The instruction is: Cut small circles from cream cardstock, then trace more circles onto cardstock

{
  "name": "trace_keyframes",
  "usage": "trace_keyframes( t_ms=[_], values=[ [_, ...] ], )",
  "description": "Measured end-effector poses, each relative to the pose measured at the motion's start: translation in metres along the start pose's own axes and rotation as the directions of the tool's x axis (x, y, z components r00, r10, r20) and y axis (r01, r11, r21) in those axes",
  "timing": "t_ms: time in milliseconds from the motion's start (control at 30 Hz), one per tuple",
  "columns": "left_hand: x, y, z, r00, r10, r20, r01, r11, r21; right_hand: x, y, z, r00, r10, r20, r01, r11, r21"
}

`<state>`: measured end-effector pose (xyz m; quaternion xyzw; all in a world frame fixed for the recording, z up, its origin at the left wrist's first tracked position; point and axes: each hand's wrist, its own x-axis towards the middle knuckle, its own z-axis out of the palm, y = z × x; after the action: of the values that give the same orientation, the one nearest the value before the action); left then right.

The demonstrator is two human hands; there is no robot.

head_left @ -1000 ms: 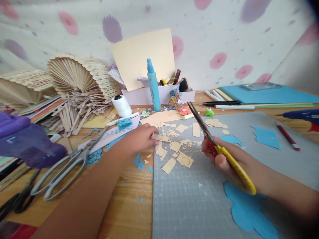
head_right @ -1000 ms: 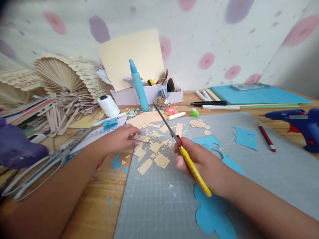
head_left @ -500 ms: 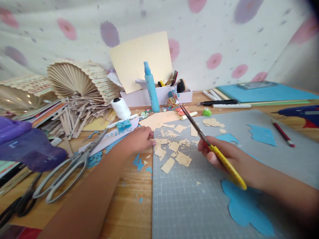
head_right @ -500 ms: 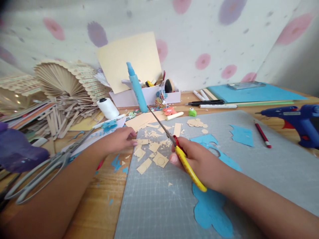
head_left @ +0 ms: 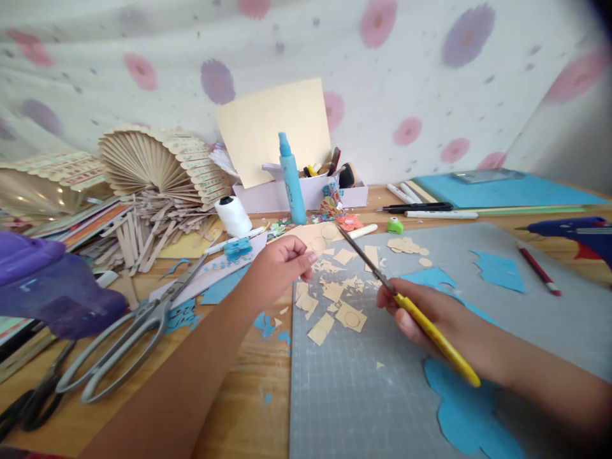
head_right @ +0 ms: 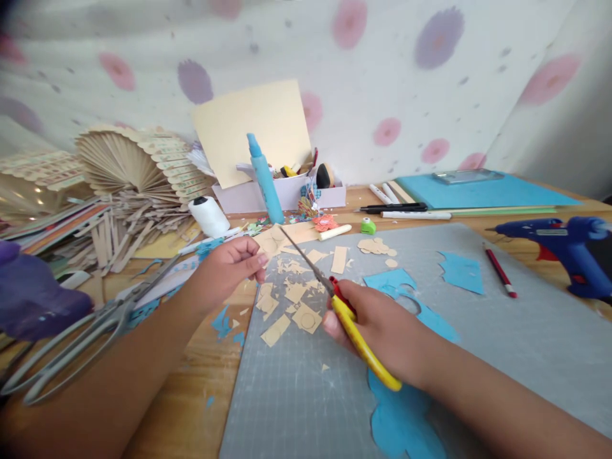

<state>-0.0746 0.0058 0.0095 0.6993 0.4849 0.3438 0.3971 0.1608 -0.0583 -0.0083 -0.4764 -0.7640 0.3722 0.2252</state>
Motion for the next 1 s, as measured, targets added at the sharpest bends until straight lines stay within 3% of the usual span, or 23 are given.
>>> trace_keyframes(
  t_ms=[167,400,633,800,1000],
  values=[
    [-0.010,0.013,0.010,0.998,0.058,-0.030,-0.063,0.978,-0.199,-0.003,-0.005,0.001,0.999,0.033,0.010,-0.032,0.999,-0.023],
    [-0.017,0.018,0.007,0.998,0.063,-0.013,-0.064,0.983,-0.171,-0.002,-0.008,-0.001,0.999,-0.035,0.013,0.036,0.999,-0.030],
    [-0.015,0.017,0.005,0.993,0.096,-0.072,-0.114,0.939,-0.325,-0.005,-0.004,0.001,0.999,-0.013,0.030,0.013,1.000,-0.021],
    [-0.017,0.018,0.007,0.999,0.045,-0.008,-0.045,0.968,-0.248,-0.005,-0.004,0.001,0.999,-0.035,0.024,0.036,0.999,-0.021],
    [-0.016,0.016,0.005,0.998,0.029,-0.059,-0.046,0.948,-0.315,-0.003,-0.003,0.002,0.999,-0.042,0.024,0.042,0.999,-0.021]
  ],
)
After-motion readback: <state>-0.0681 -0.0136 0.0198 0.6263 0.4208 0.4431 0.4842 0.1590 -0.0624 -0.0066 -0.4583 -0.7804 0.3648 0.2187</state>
